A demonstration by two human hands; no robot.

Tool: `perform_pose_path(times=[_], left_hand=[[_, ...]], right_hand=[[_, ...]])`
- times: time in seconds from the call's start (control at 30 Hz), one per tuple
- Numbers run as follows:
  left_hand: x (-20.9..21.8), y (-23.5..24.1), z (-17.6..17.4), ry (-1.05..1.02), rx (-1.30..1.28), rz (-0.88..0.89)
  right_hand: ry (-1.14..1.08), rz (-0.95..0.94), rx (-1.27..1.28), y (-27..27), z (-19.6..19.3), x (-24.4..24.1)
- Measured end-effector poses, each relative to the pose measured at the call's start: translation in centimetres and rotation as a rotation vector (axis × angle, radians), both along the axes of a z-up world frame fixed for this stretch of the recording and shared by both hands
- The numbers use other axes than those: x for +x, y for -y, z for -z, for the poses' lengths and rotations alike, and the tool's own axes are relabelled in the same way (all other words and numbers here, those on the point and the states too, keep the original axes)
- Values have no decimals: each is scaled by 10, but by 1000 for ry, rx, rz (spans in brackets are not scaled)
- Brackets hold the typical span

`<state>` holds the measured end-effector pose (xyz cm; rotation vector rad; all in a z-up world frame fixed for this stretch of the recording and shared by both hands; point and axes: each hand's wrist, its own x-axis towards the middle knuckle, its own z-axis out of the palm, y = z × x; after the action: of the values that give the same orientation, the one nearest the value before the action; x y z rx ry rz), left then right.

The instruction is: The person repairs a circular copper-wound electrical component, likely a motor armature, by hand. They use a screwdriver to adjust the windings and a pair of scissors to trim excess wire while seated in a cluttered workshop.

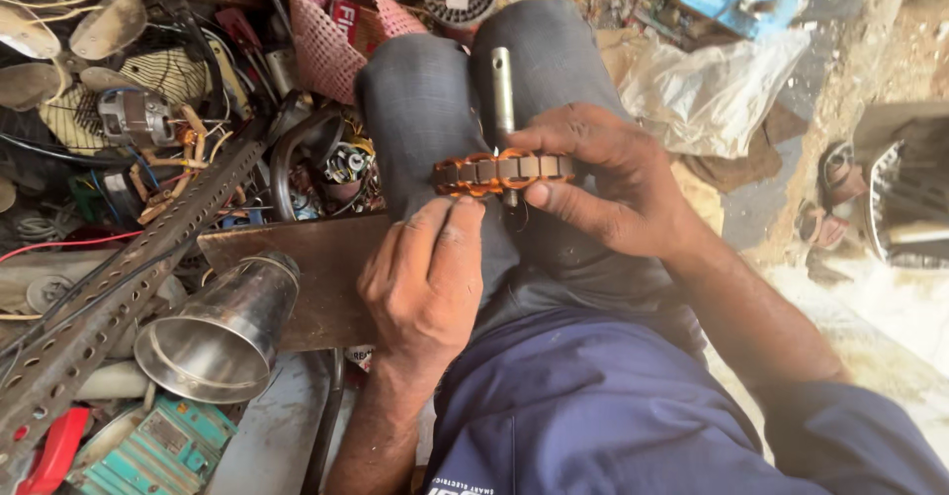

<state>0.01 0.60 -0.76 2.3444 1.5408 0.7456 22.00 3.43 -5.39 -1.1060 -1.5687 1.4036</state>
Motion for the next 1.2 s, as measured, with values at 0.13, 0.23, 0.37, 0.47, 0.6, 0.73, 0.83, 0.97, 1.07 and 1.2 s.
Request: perform_pose_path(times=[0.13, 0.23, 0.37, 0.47, 0.6, 0.73, 0.83, 0.97, 1.07, 1.2], left_hand=[[-3, 0, -5, 70, -27, 48], [-1, -8, -9, 90, -3, 44], [-2, -32, -7, 34, 48, 79], [-3, -43, -5, -14, 46, 152], [-2, -52, -1, -34, 46, 175], [-2, -62, 4, 2, -4, 167], [-2, -71, 10, 30, -16, 162], [1, -83, 18, 93, -40, 190], [3, -89, 23, 135, -101, 220], [5, -98, 25, 168, -96, 254]], right_hand=[[-4, -9, 3, -3, 3, -1], [-22, -5, 1, -1, 4, -1], [-37, 9, 6, -1, 4, -1], [-59, 4, -33, -1, 5, -1], [-65, 10, -39, 0, 6, -1], [-62, 5, -41, 0, 6, 0], [-61, 0, -52, 0, 7, 0], [-78, 5, -59, 0, 7, 0], [-78, 4, -58, 0, 7, 0], [-78, 2, -45, -1, 8, 0]])
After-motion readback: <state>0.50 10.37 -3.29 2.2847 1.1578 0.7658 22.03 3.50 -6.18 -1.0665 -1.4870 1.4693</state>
